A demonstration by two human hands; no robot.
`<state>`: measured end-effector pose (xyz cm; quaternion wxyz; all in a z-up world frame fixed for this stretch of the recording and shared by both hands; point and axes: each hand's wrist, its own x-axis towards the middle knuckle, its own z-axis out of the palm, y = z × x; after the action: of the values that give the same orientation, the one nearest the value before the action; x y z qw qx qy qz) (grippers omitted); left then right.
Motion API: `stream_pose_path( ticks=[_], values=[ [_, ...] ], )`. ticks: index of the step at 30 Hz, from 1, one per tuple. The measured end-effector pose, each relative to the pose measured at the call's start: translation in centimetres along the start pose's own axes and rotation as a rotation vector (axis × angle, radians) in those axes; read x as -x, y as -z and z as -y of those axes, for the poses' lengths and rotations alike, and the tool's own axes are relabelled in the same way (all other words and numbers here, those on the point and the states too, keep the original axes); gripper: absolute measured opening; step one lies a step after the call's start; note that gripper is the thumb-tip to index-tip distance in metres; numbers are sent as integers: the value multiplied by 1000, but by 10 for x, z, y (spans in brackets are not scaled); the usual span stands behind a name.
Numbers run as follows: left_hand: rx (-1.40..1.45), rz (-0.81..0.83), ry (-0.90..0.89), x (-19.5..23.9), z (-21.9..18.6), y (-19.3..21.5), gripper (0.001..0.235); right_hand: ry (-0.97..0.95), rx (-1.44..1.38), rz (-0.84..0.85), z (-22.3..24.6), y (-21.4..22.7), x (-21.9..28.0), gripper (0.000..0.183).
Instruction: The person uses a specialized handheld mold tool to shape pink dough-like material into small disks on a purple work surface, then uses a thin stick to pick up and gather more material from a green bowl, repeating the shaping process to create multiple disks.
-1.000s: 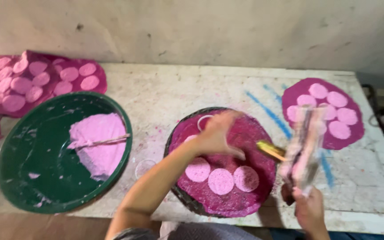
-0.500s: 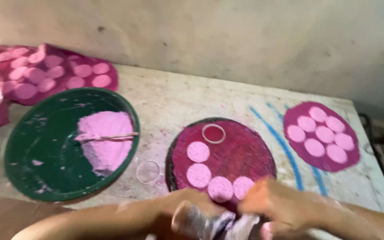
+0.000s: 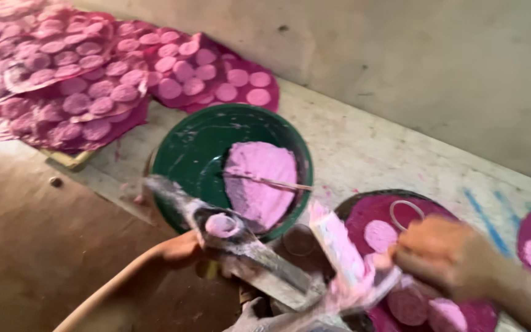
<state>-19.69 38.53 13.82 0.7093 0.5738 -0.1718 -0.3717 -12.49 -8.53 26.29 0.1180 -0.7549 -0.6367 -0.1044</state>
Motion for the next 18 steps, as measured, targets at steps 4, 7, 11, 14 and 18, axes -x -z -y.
stream_pose_path(
  ticks=[4,7,11,14,18],
  values=[
    [244,-31,6,0,20,3,49,273,495,-39,-42,2,-105,21],
    [456,-257,-158,-12,51,0,39,100,522,-278,-62,-33,-165,29],
    [103,-805,-490,-7,61,36,28,-361,144,-124,-65,-130,-208,57],
    [-215,-1201,-708,-7,66,47,53,-722,97,542,-61,-189,-218,54],
    [-106,-1315,-553,-19,72,54,54,-644,-3,634,-85,-193,-233,23]
  ],
)
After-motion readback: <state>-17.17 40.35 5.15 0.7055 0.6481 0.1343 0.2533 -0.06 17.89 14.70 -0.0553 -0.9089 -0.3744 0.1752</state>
